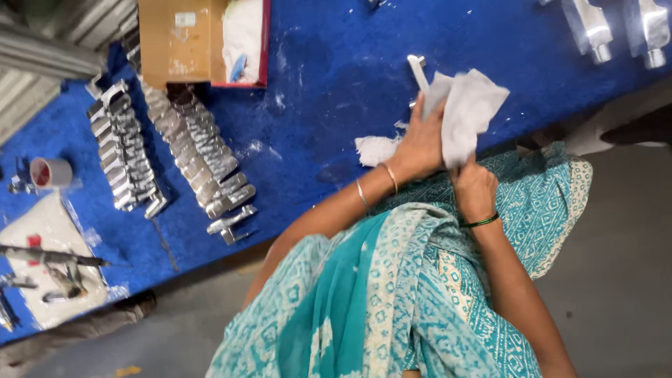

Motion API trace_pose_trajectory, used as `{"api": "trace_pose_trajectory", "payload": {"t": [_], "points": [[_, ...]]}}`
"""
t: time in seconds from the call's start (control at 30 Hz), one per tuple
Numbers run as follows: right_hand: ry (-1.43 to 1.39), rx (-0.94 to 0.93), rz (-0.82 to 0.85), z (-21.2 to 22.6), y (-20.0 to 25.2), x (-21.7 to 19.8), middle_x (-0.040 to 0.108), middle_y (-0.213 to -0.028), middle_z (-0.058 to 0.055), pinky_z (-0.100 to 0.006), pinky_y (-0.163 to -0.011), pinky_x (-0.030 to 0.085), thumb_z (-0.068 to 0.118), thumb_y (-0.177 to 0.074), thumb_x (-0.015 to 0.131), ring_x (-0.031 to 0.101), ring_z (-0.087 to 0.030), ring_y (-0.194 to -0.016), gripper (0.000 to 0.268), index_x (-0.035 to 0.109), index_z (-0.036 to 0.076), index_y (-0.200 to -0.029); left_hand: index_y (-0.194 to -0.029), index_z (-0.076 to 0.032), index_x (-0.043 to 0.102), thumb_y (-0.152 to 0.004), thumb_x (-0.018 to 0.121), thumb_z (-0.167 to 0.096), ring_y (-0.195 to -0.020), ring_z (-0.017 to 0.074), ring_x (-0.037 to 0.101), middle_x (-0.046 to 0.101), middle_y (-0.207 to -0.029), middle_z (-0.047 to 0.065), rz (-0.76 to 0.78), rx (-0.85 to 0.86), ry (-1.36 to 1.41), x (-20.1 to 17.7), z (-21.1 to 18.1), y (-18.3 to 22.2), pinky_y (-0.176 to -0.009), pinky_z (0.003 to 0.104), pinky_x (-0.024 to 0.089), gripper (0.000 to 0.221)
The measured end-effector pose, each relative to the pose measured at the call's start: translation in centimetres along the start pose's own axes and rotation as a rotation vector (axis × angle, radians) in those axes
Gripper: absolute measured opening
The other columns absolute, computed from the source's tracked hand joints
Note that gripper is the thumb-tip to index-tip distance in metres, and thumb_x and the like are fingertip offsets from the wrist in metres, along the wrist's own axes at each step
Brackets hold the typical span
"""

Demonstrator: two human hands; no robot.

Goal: The person cleans various metal hardware components by wiping them with a white cloth. They handle different pieces one at a time, removing residue and placing them back on the blue workbench.

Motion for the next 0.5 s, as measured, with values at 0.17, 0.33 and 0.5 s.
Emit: {"api": "trace_pose_trajectory", "payload": {"t": [0.17, 0.33, 0.5], "points": [[0.073, 0.027, 0.033, 1.2, -0.9, -1.2, 0.066, -0.074, -0.03, -0.062, -0.062, 0.049, 0.04, -0.108, 0.059, 0.063, -0.053, -0.068, 0.041, 0.05, 0.001, -0.102, -0.141, -0.018, 0.055, -0.091, 0.059, -0.046, -0.149, 0.0405, 0.021, 0.04, -0.155, 0.019, -0.013, -0.166, -0.076, -6.1, 8.0, -6.1, -0.115, 0.076, 0.002, 0.057], [0.044, 0.05, 0.014, 2.0, -0.8, -1.4, 0.066, -0.075, -0.031, -0.062, -0.063, 0.049, 0.039, -0.107, 0.058, 0.063, -0.053, -0.069, 0.04, 0.05, 0.001, -0.103, -0.149, -0.014, 0.053, -0.093, 0.06, -0.045, -0.152, 0.038, 0.023, 0.04, -0.161, 0.016, 0.02, -0.12, -0.099, -4.9, 2.8, -3.0, -0.123, 0.075, 0.006, 0.064], [0.068, 0.045, 0.061, 1.3, -0.2, -1.4, 0.066, -0.078, -0.03, -0.064, -0.063, 0.047, 0.04, -0.109, 0.056, 0.063, -0.054, -0.071, 0.039, 0.051, 0.002, -0.104, -0.15, -0.016, 0.048, -0.091, 0.063, -0.053, -0.156, 0.0329, 0.016, 0.035, -0.161, 0.011, 0.114, -0.146, -0.071, -0.3, 5.1, -2.2, -0.123, 0.075, 0.002, 0.071]]}}
Point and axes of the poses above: each hand's wrist, its own y-axis away from the middle knuckle, its own x-axis out of the palm, z = x × y, the point moved 7 cm from there along -y, towards the middle knuckle
